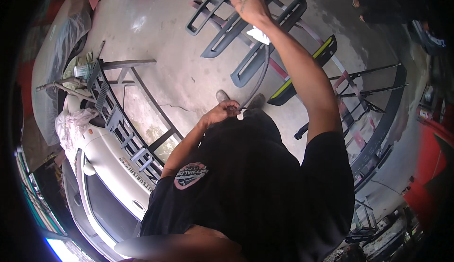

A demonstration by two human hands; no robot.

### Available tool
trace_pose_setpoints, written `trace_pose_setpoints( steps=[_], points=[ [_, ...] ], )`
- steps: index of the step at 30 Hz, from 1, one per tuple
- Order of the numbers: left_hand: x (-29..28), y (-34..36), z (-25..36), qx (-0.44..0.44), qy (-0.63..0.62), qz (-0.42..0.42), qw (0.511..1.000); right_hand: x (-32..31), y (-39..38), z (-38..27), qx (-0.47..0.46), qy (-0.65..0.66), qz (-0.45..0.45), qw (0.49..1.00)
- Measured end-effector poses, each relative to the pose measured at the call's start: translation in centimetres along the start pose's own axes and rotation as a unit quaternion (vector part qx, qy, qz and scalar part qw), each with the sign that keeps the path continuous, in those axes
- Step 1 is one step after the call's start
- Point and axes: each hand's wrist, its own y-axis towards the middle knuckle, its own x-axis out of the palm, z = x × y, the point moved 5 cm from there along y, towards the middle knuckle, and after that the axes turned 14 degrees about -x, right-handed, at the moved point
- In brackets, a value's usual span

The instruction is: Spray painting automotive trim pieces using a professional paint gun.

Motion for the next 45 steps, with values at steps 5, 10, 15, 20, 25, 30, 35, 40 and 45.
trace_pose_setpoints(
  steps=[5,10,15,20,25,30,35,40,45],
  points=[
    [-0.5,0.1,-2.5,-0.028,0.005,-0.03,0.999,6.1,-4.1,-0.8,0.02,0.172,-0.151,0.973],
    [0.4,-0.4,-1.4,-0.028,-0.026,-0.054,0.998,5.6,-3.3,-0.4,0.022,0.201,-0.185,0.962],
    [0.7,0.5,0.8,0.018,-0.044,-0.024,0.999,-0.9,1.7,3.0,0.029,-0.042,-0.002,0.999],
    [0.3,0.3,2.6,0.076,-0.014,0.061,0.995,-4.1,3.8,5.4,-0.067,-0.151,0.141,0.976],
    [-1.1,0.7,-0.4,0.034,-0.001,0.08,0.996,0.0,-0.4,2.7,0.039,-0.052,0.032,0.997],
    [-2.7,0.9,-6.3,0.058,0.031,0.039,0.997,7.4,-5.9,-1.6,-0.081,0.054,-0.056,0.994],
    [-3.2,1.1,-12.1,0.058,-0.009,0.071,0.996,13.1,-9.4,-4.4,-0.036,0.175,-0.221,0.959],
    [-2.0,0.0,-10.2,0.035,0.05,0.077,0.995,11.2,-10.0,-1.6,-0.035,0.144,-0.175,0.973],
    [-1.3,0.3,-8.8,0.049,0.07,0.113,0.99,4.1,-8.4,0.5,-0.003,-0.03,0.047,0.998]
  ],
)
